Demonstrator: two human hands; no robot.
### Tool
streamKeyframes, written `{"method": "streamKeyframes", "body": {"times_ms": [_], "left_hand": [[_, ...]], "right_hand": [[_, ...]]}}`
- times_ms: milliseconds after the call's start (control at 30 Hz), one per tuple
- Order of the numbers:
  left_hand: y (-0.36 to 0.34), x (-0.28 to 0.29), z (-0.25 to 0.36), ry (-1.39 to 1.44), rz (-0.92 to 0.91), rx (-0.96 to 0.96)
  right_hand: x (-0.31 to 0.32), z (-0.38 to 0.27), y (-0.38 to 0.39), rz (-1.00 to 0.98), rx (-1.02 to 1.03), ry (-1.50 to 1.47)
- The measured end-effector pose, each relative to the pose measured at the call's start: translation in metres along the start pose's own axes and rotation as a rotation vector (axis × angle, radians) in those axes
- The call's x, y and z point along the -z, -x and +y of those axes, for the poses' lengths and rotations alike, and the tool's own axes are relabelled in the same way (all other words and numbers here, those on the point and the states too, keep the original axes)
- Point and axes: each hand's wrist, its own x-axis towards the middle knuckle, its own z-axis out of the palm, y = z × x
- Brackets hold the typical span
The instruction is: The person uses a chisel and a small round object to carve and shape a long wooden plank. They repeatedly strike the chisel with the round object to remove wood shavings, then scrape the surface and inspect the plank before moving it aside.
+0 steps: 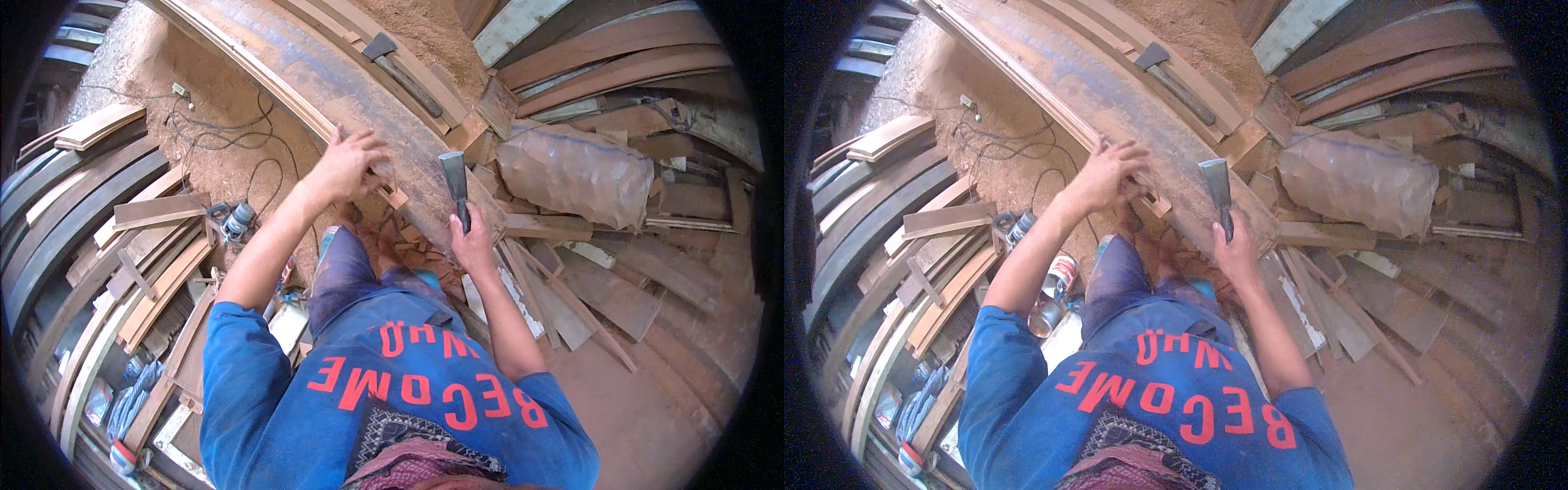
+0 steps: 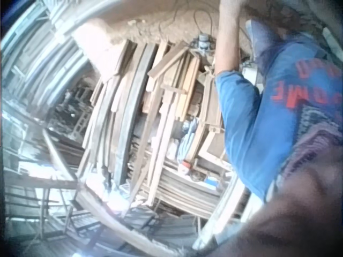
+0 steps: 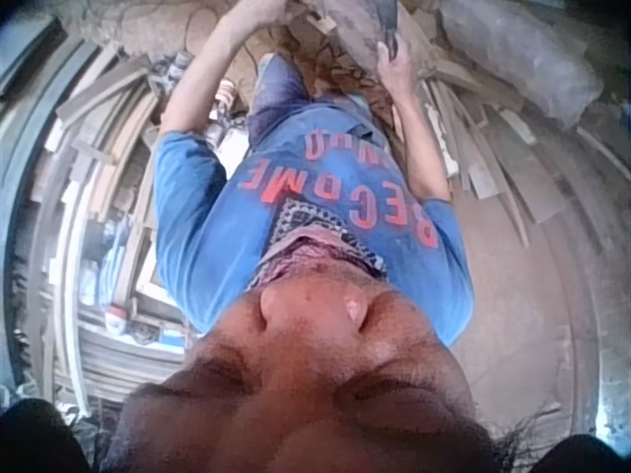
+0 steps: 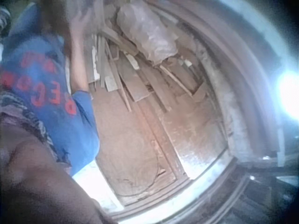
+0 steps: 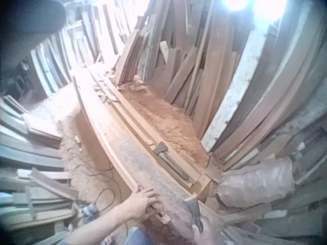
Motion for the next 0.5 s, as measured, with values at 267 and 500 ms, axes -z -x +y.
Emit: {"method": "streamKeyframes", "body": {"times_ms": [267, 500], "left_hand": [[0.001, -0.053, 0.027, 0.131, 0.077, 0.027], [-0.007, 0.022, -0.103, 0.317, 1.141, 0.73]], "right_hand": [[-0.007, 0.002, 0.022, -0.042, -0.115, -0.039], [0.017, -0.02, 0.027, -0.133, 0.063, 0.05]]}}
